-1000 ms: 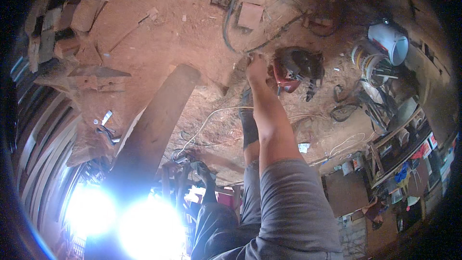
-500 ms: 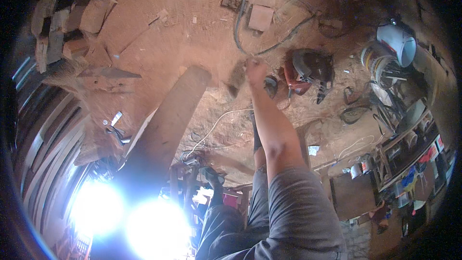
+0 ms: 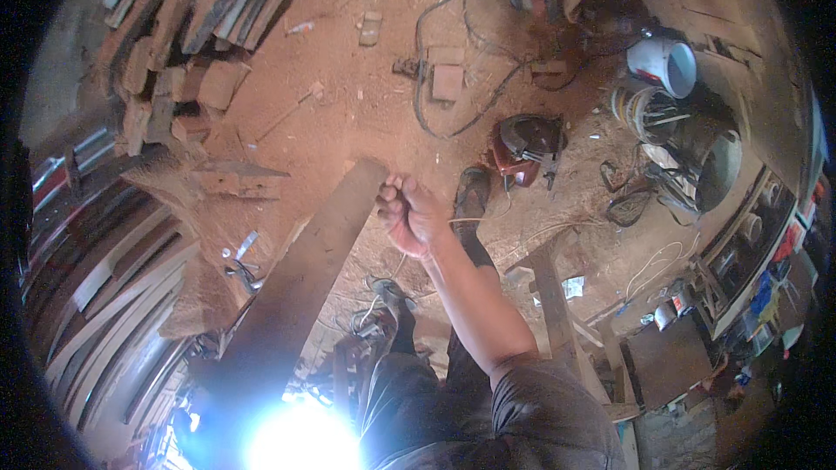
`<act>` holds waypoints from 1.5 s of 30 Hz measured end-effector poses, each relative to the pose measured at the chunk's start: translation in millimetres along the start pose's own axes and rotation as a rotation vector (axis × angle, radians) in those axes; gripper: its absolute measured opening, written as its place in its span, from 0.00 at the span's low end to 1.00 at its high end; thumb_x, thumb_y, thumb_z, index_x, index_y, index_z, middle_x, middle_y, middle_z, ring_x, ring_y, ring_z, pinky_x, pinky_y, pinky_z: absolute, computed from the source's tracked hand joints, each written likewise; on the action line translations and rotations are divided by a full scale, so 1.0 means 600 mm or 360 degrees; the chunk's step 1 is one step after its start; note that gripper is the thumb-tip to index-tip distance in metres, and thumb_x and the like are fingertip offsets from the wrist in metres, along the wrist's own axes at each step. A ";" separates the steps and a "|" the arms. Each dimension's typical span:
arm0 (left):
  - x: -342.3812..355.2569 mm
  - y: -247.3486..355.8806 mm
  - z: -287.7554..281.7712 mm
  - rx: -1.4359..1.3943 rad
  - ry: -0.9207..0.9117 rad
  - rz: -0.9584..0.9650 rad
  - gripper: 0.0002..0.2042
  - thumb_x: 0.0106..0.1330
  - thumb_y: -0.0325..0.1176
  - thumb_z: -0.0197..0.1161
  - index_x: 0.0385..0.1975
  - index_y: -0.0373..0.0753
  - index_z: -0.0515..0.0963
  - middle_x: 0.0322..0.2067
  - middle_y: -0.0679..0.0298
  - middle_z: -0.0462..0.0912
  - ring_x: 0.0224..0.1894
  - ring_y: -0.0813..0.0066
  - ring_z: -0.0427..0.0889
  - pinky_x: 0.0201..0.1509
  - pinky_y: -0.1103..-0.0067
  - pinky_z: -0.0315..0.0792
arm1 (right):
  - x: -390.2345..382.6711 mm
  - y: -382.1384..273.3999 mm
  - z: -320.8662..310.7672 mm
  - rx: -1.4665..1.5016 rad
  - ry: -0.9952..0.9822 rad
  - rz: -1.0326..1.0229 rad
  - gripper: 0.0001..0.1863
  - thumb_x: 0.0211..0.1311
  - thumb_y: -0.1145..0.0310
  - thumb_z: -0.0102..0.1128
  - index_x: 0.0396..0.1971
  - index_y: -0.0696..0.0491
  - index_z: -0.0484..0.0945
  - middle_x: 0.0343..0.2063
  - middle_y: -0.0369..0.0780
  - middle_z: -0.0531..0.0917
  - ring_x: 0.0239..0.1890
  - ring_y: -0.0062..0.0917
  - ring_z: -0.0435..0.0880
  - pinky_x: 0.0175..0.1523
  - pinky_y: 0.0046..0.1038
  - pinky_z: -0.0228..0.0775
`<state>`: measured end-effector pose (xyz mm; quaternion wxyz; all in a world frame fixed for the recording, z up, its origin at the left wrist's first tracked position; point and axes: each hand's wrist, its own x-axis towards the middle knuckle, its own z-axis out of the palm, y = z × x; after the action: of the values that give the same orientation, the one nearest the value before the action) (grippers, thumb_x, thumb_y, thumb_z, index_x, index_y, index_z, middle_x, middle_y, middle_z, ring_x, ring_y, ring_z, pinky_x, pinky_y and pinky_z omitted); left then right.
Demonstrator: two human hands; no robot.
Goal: The person measures and marks a wooden plank using a square and pencil, then cuts it with a circular saw. The person repeats this process to produce several smaller pieces of wood.
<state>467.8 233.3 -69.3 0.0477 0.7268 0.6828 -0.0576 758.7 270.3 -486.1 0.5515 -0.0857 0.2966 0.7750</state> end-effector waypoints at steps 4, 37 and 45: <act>-0.019 0.000 -0.019 -0.0016 0.0105 0.0051 0.41 0.72 0.60 0.65 0.71 0.29 0.67 0.66 0.41 0.75 0.67 0.41 0.75 0.71 0.51 0.68 | -0.046 0.032 0.088 -0.0165 -0.0144 0.0091 0.17 0.69 0.53 0.74 0.46 0.51 0.86 0.35 0.33 0.85 0.33 0.16 0.81 0.35 0.21 0.76; -0.063 0.001 -0.045 -0.0635 0.0840 0.0312 0.13 0.73 0.45 0.67 0.43 0.42 0.79 0.52 0.58 0.82 0.56 0.52 0.80 0.61 0.57 0.72 | -0.313 0.339 0.649 -0.4638 -0.0296 -0.0661 0.29 0.63 0.50 0.78 0.51 0.59 0.82 0.41 0.51 0.89 0.43 0.43 0.90 0.51 0.38 0.81; -0.063 0.005 -0.041 -0.0658 0.0804 0.0333 0.12 0.71 0.43 0.68 0.42 0.42 0.79 0.52 0.58 0.82 0.55 0.50 0.81 0.61 0.56 0.72 | -0.278 0.329 0.555 -0.3431 -0.0086 -0.0685 0.19 0.70 0.59 0.77 0.45 0.59 0.83 0.38 0.33 0.88 0.39 0.19 0.84 0.48 0.26 0.78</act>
<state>469.2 199.6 -39.1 0.0290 0.7591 0.5921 0.2691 707.4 278.0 -67.4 0.3173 -0.5553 -0.5692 0.5167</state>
